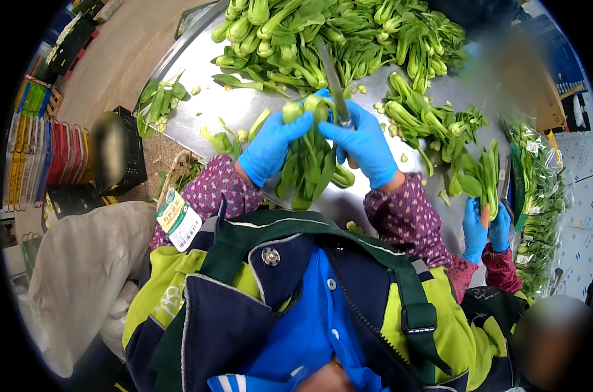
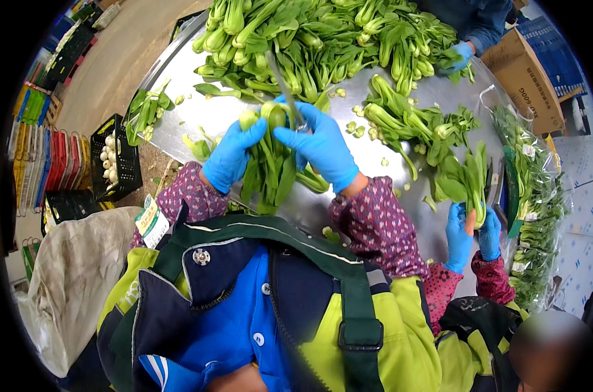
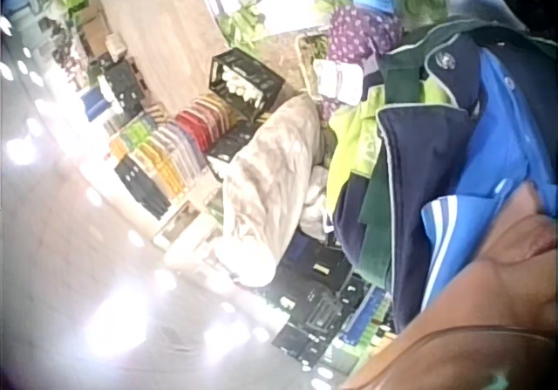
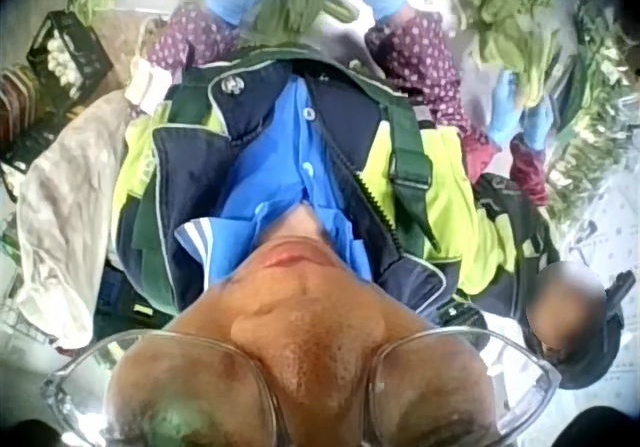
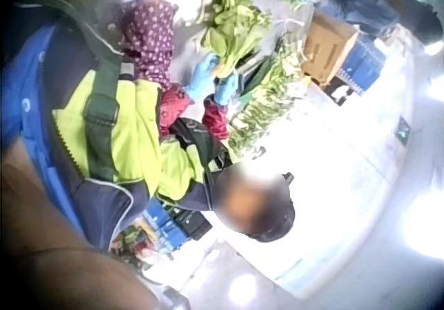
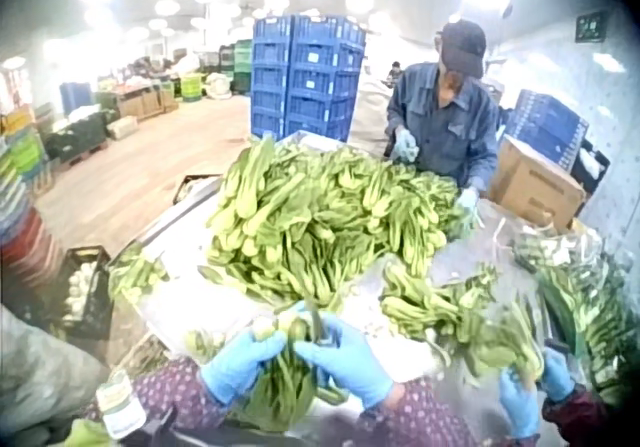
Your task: The person prepares bok choy by picking heads from a crate, trimming the bases with a knife, and placing the trimmed heads on a metal table to be weighed and bagged.
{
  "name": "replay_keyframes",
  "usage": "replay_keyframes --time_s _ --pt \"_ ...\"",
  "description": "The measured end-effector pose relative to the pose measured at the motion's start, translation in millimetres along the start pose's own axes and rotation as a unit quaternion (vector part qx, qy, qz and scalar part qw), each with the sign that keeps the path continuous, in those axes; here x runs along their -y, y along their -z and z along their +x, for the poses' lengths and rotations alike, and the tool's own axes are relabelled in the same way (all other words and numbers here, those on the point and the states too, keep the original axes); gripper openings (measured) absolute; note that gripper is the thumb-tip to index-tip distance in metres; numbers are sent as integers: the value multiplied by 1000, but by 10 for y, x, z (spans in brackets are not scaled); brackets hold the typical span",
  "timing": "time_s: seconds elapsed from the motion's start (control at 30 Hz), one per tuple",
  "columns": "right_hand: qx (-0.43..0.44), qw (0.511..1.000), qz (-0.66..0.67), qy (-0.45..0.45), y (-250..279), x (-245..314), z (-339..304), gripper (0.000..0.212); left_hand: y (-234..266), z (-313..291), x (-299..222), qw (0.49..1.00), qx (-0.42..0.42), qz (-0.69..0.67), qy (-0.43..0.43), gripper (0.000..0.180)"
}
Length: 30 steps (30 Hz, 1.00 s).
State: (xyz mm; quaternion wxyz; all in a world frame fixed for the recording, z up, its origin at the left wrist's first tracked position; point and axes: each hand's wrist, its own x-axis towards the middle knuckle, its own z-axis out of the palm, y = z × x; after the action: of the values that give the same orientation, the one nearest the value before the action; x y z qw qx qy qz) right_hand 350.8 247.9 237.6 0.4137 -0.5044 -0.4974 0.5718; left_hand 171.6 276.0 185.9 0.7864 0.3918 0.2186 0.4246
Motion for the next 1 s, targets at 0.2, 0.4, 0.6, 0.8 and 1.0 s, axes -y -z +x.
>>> replay_keyframes --time_s 0.2,0.4,0.6,0.8,1.0 --pt "-40 989 -132 54 84 -38 86 48 94 144 -98 960 -60 256 -94 41" --pt "35 967 -252 -17 197 134 129 47 341 103 -469 964 60 256 -33 26" --pt "-24 998 -49 -13 191 156 53 41 622 118 -472 918 -18 374 -133 52" --pt "-127 989 -78 11 36 -76 -92 41 305 -52 70 987 -16 157 10 42" --pt "-138 889 -436 16 515 -1351 -577 46 706 -181 -218 998 -63 -23 18 45"
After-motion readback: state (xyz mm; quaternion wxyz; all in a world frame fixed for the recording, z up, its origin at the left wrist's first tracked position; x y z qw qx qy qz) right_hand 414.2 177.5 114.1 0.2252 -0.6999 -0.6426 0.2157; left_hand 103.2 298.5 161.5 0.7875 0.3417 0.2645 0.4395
